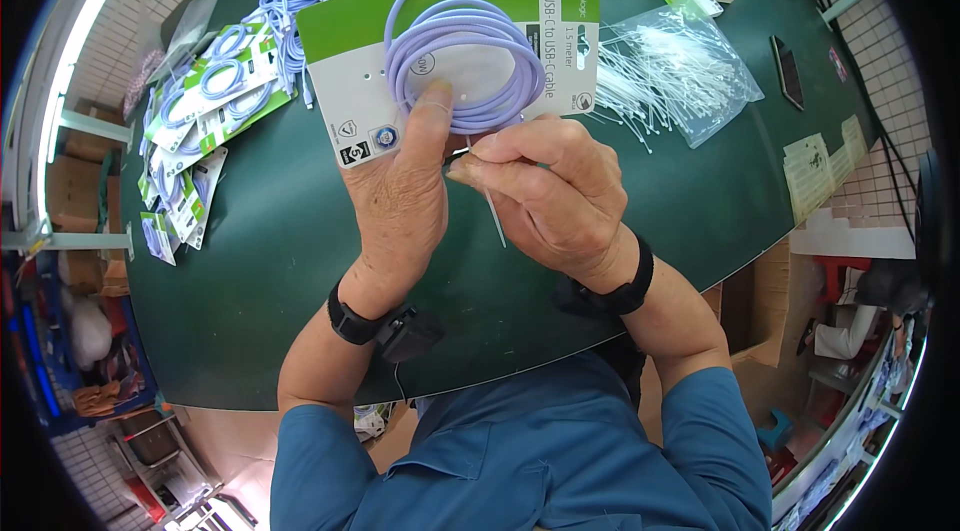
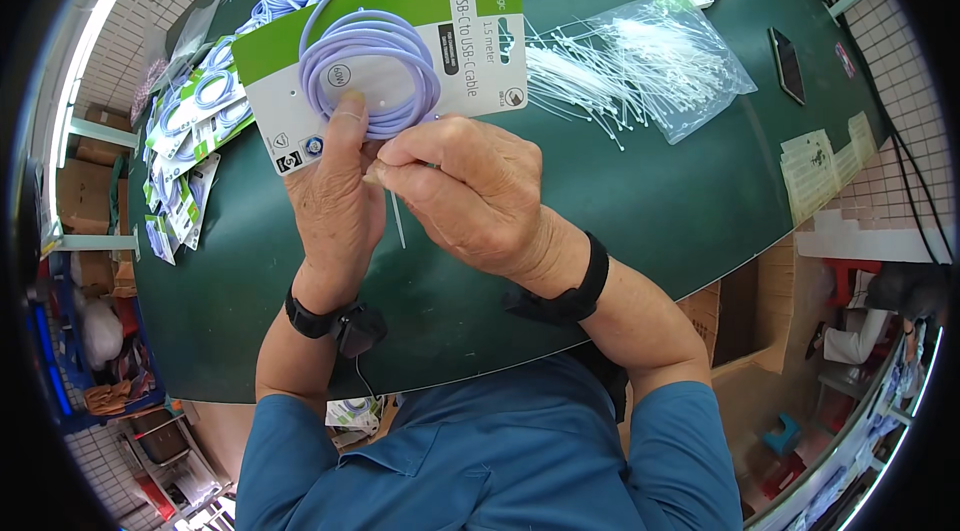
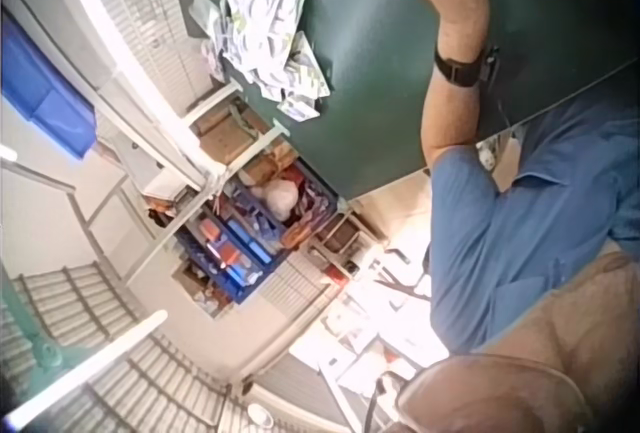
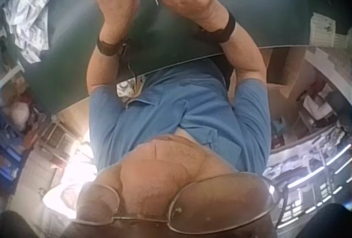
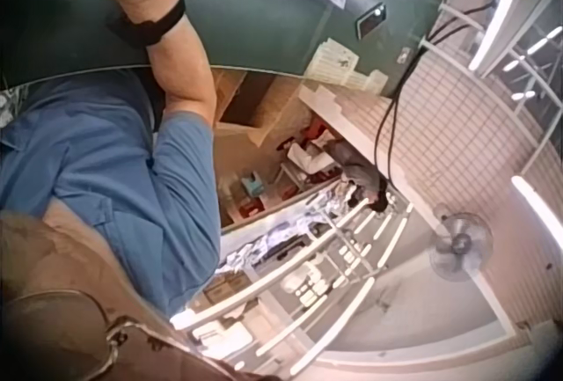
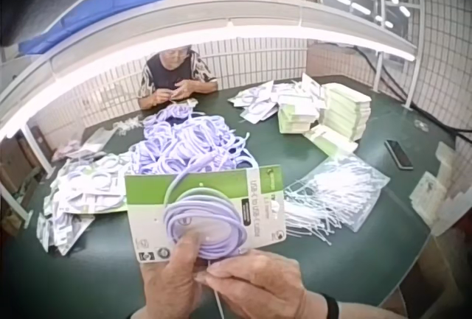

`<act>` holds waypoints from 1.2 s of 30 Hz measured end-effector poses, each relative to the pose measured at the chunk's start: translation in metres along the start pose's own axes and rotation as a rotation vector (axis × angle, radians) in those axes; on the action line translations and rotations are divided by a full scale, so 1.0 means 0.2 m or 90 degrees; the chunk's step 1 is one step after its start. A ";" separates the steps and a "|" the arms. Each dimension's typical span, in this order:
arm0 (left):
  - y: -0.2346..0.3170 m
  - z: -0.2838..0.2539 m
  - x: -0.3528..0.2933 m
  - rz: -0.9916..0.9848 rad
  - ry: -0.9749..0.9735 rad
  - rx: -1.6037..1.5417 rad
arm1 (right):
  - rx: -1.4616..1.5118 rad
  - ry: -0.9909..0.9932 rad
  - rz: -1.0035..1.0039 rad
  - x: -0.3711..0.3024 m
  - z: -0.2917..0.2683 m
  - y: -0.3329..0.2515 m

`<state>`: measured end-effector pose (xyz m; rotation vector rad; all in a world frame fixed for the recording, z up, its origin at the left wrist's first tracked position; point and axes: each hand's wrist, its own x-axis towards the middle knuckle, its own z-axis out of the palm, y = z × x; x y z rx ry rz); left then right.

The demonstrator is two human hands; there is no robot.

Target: Assemble and package USB cables into cardboard retail boxes using cable ties.

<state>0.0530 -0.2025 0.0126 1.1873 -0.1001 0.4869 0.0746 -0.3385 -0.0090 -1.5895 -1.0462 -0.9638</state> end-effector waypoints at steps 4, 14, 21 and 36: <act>0.02 0.03 -0.03 -0.072 0.081 0.021 | 0.007 0.015 0.031 0.00 -0.01 0.00; -0.02 -0.02 0.01 -0.062 0.001 -0.042 | 0.037 0.004 0.026 0.01 -0.01 -0.01; -0.03 -0.03 0.01 -0.063 0.006 -0.035 | 0.076 -0.016 -0.003 -0.02 0.00 0.00; -0.04 0.00 -0.06 -0.064 0.015 0.010 | 0.068 -0.006 0.101 0.01 -0.01 0.02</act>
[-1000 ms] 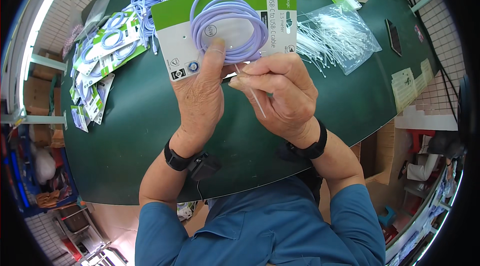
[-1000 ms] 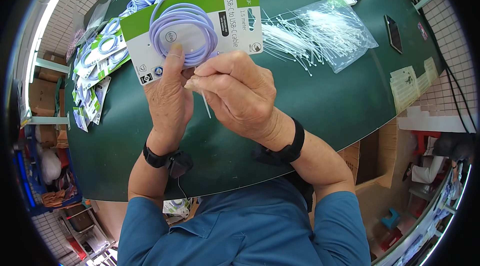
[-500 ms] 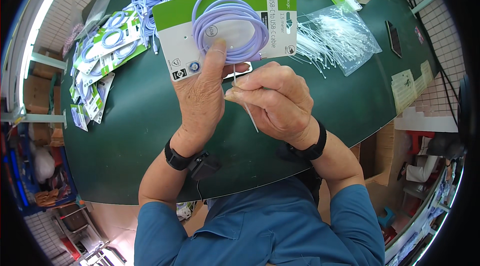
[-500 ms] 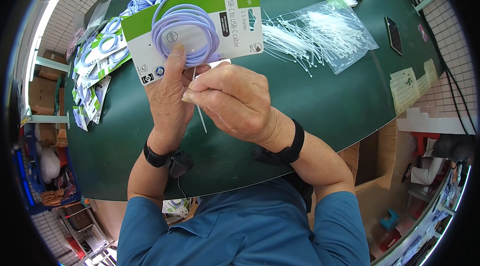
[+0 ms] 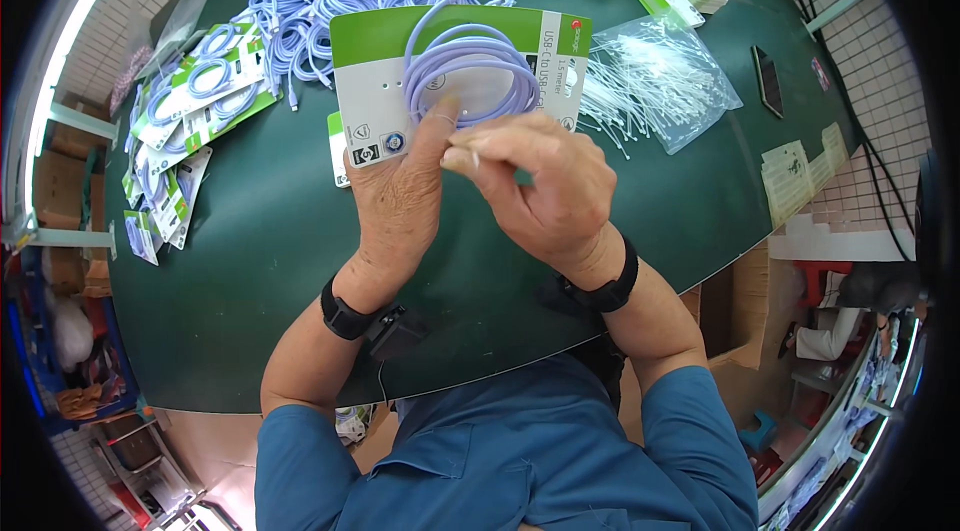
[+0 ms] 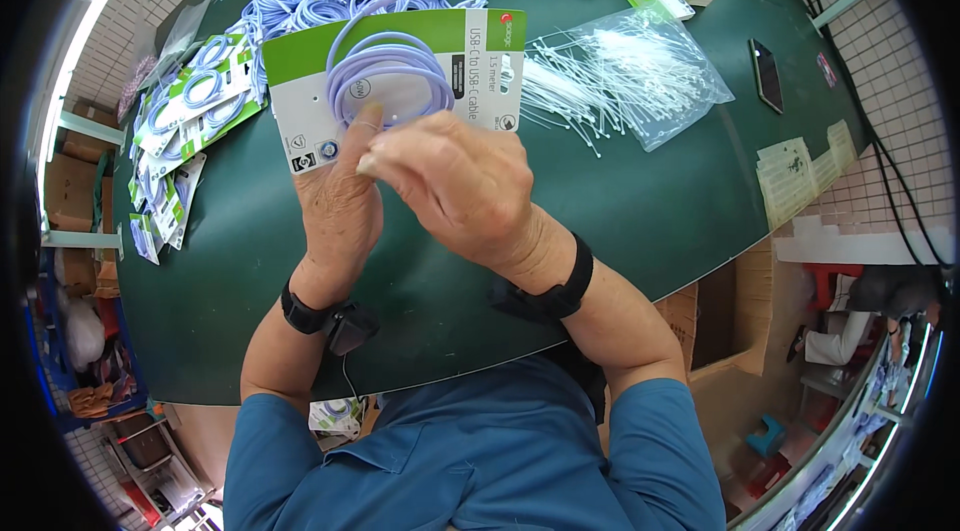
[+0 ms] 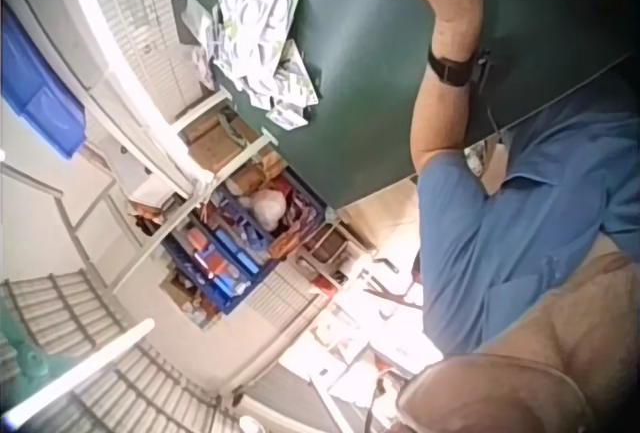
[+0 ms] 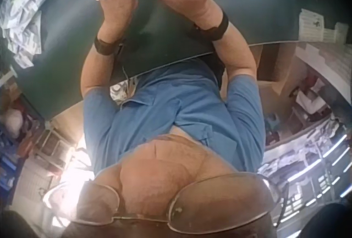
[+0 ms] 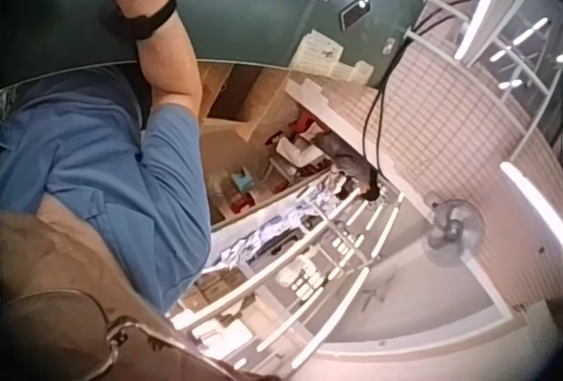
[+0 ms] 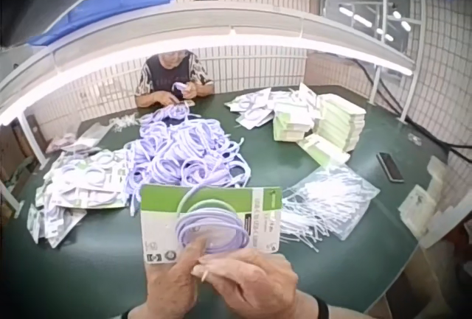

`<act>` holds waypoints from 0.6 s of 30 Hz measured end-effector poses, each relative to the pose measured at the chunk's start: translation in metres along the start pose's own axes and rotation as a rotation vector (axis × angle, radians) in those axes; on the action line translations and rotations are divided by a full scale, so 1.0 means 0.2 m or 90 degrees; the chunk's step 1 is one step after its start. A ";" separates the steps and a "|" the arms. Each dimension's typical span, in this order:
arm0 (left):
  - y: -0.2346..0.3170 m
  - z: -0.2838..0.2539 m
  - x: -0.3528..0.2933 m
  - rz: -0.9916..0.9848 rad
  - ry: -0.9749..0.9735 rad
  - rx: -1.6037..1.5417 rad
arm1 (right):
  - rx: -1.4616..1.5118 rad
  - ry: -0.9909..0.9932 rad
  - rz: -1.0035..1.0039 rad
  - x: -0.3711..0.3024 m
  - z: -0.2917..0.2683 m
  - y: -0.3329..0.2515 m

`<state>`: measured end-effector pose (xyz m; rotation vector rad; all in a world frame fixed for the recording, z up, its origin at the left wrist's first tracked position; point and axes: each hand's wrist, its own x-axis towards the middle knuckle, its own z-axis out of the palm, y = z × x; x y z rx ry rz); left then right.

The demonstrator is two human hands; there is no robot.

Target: Assemble and package USB cables into cardboard retail boxes using cable ties.

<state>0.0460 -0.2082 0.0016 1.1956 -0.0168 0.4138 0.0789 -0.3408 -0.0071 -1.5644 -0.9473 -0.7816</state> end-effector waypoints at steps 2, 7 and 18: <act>-0.02 0.00 -0.02 -0.019 0.013 0.013 | -0.011 0.018 0.053 -0.02 -0.02 0.02; -0.05 0.03 -0.02 -0.059 0.026 -0.005 | -0.010 0.038 0.182 0.00 -0.06 0.09; -0.04 0.01 0.00 -0.067 0.033 -0.017 | -0.268 -0.066 -0.154 0.11 -0.13 0.10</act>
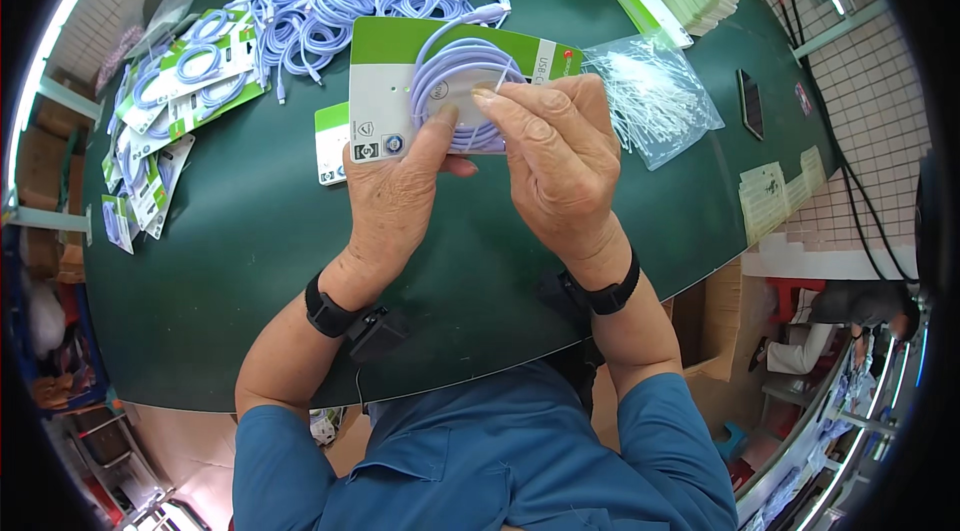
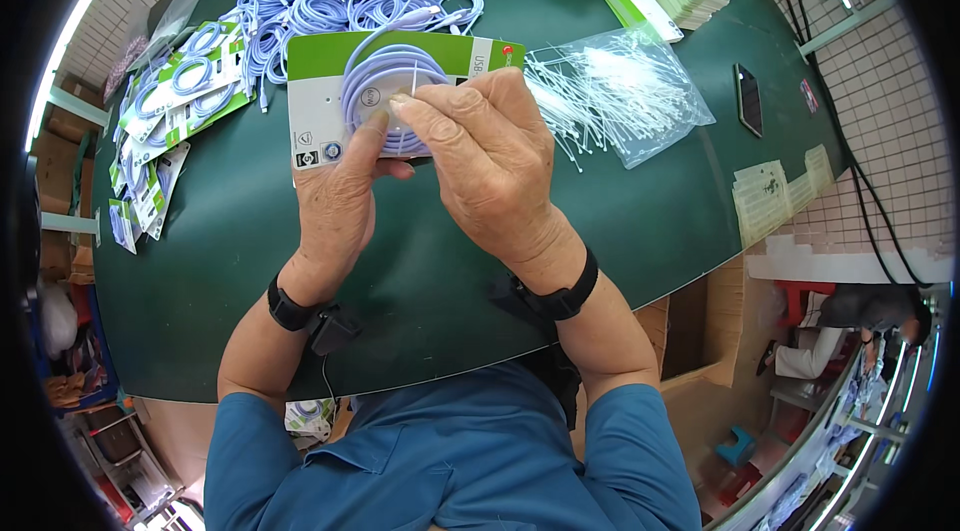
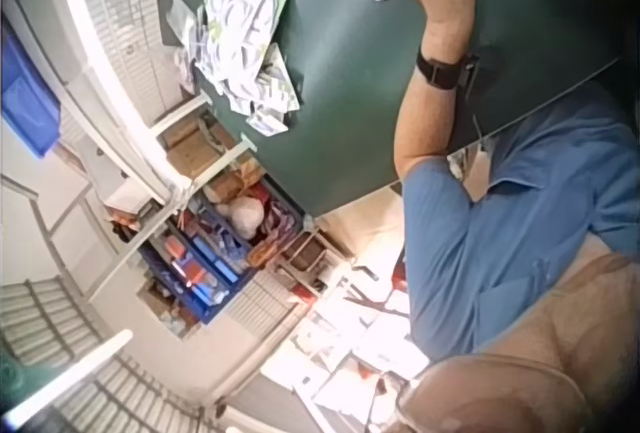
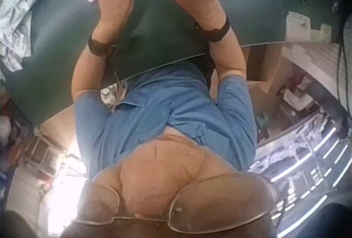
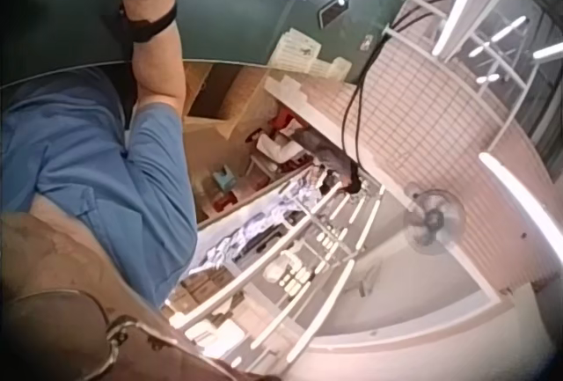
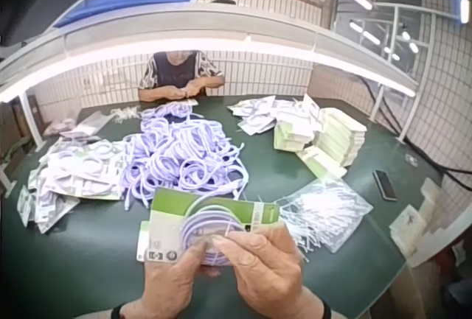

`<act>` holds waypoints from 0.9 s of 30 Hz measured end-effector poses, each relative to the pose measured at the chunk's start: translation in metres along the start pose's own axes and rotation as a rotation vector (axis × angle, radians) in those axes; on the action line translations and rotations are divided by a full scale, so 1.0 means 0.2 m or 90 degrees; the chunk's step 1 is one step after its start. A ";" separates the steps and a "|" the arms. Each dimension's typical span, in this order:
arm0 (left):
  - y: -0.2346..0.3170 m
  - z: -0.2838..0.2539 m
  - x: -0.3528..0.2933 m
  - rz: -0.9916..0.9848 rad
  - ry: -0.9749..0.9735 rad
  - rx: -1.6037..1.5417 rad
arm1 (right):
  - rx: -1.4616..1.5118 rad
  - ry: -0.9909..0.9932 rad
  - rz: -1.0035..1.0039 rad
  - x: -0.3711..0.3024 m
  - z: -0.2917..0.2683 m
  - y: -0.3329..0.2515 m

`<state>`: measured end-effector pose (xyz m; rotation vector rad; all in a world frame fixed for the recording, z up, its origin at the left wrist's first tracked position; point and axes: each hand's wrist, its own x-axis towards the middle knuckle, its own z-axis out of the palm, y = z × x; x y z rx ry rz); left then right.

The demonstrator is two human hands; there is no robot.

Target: Assemble and package USB cables into cardboard retail boxes using cable ties.

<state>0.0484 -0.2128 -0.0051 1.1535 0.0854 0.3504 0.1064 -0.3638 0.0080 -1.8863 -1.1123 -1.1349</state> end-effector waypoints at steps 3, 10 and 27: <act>-0.01 -0.01 0.00 -0.007 -0.003 0.012 | 0.038 0.001 0.002 -0.02 0.02 0.00; -0.03 -0.03 -0.01 -0.032 -0.006 -0.019 | 0.053 -0.044 -0.009 0.00 -0.02 -0.05; 0.04 0.00 -0.02 -0.005 -0.013 -0.031 | 0.112 -0.015 0.006 -0.04 -0.06 -0.07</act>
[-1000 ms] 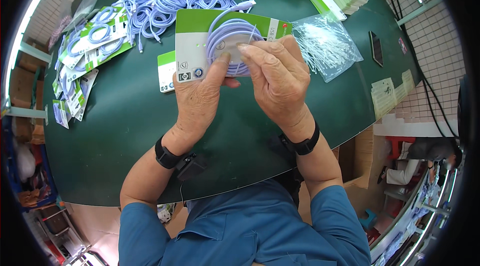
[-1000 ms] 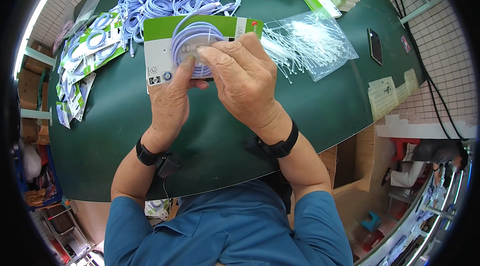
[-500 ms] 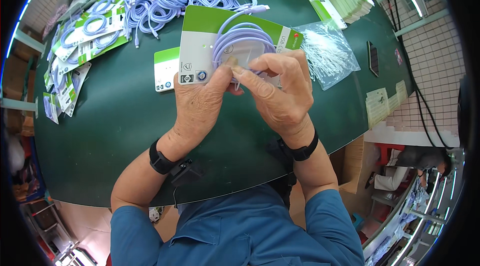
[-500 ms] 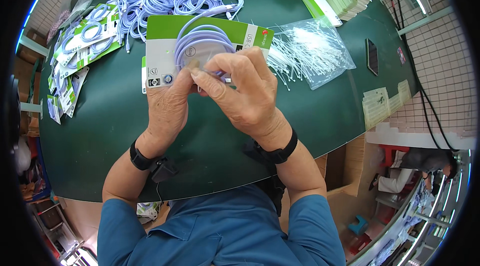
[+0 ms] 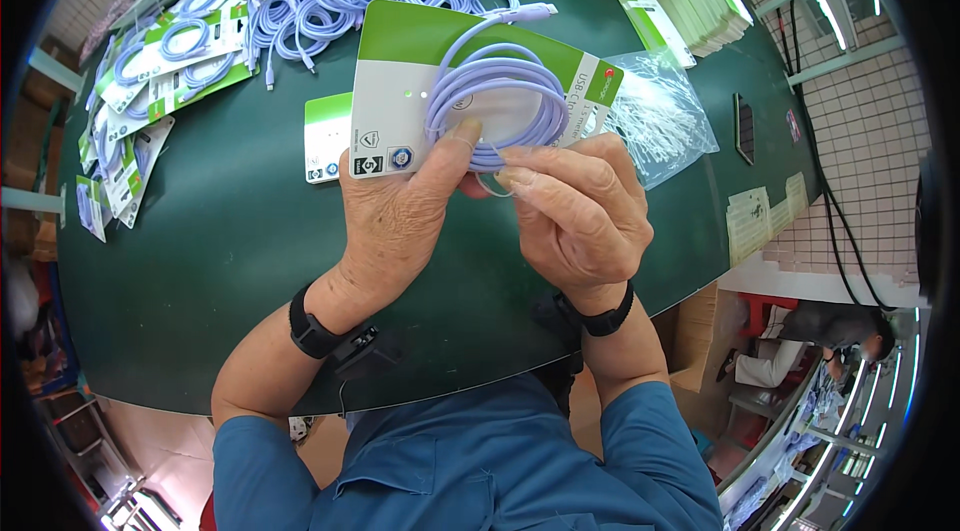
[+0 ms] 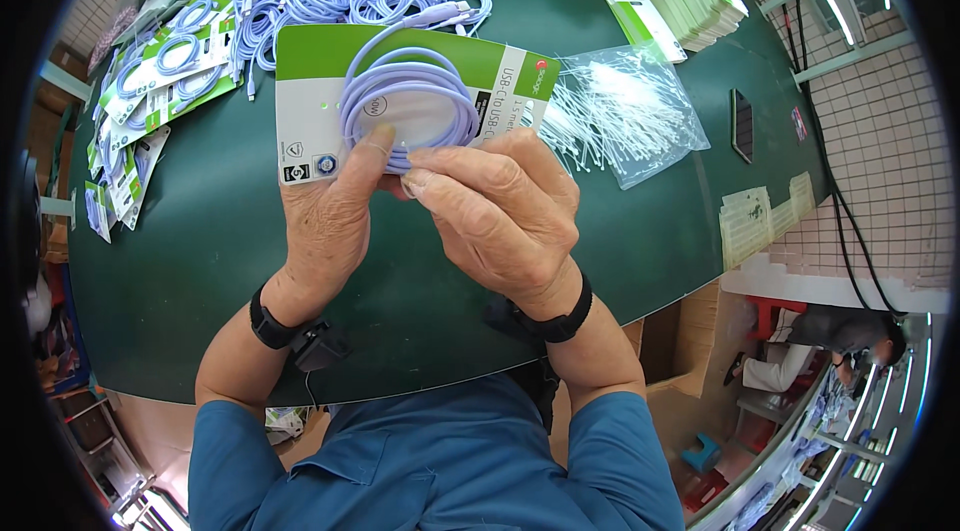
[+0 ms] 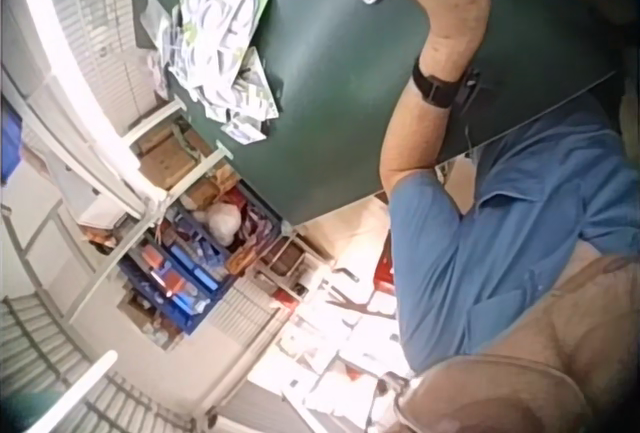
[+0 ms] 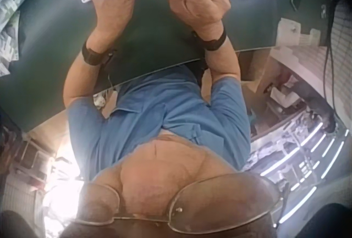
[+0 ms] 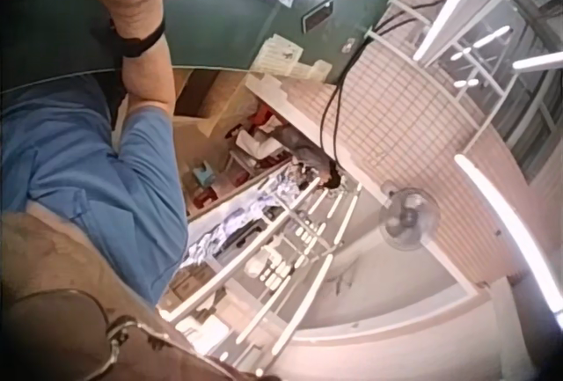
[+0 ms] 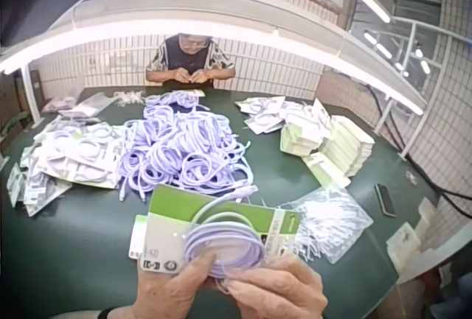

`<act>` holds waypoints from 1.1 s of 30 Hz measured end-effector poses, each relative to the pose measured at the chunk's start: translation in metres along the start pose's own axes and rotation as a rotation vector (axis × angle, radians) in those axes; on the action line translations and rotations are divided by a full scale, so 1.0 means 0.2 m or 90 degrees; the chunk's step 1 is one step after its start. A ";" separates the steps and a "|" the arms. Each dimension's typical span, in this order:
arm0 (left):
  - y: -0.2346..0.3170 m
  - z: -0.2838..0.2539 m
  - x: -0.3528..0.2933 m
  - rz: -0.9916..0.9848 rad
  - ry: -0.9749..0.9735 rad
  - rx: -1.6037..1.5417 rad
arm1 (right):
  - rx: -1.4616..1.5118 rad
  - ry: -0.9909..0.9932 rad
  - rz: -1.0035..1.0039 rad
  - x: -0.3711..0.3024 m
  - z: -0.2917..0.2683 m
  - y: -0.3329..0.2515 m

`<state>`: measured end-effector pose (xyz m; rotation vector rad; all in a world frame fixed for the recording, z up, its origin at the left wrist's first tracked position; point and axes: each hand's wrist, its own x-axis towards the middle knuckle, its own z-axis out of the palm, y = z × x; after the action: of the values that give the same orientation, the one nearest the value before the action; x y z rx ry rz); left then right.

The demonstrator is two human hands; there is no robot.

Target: Assemble and package USB cables into cardboard retail boxes using cable ties.

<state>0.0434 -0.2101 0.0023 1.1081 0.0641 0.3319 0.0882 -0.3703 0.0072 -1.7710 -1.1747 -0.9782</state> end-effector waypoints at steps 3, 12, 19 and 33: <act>0.00 -0.01 0.00 -0.005 -0.022 0.019 | 0.008 -0.001 0.007 0.00 0.00 0.00; -0.01 0.00 0.00 -0.001 -0.006 0.014 | 0.030 0.005 0.021 -0.01 0.01 0.03; 0.00 -0.01 -0.01 -0.013 -0.007 0.017 | 0.017 0.000 0.026 -0.01 0.01 0.03; 0.01 0.01 0.00 0.020 0.001 0.015 | 0.005 -0.021 0.009 -0.01 0.02 -0.01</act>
<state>0.0429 -0.2109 0.0040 1.1330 0.0527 0.3613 0.0863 -0.3659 0.0043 -1.7940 -1.1829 -0.9378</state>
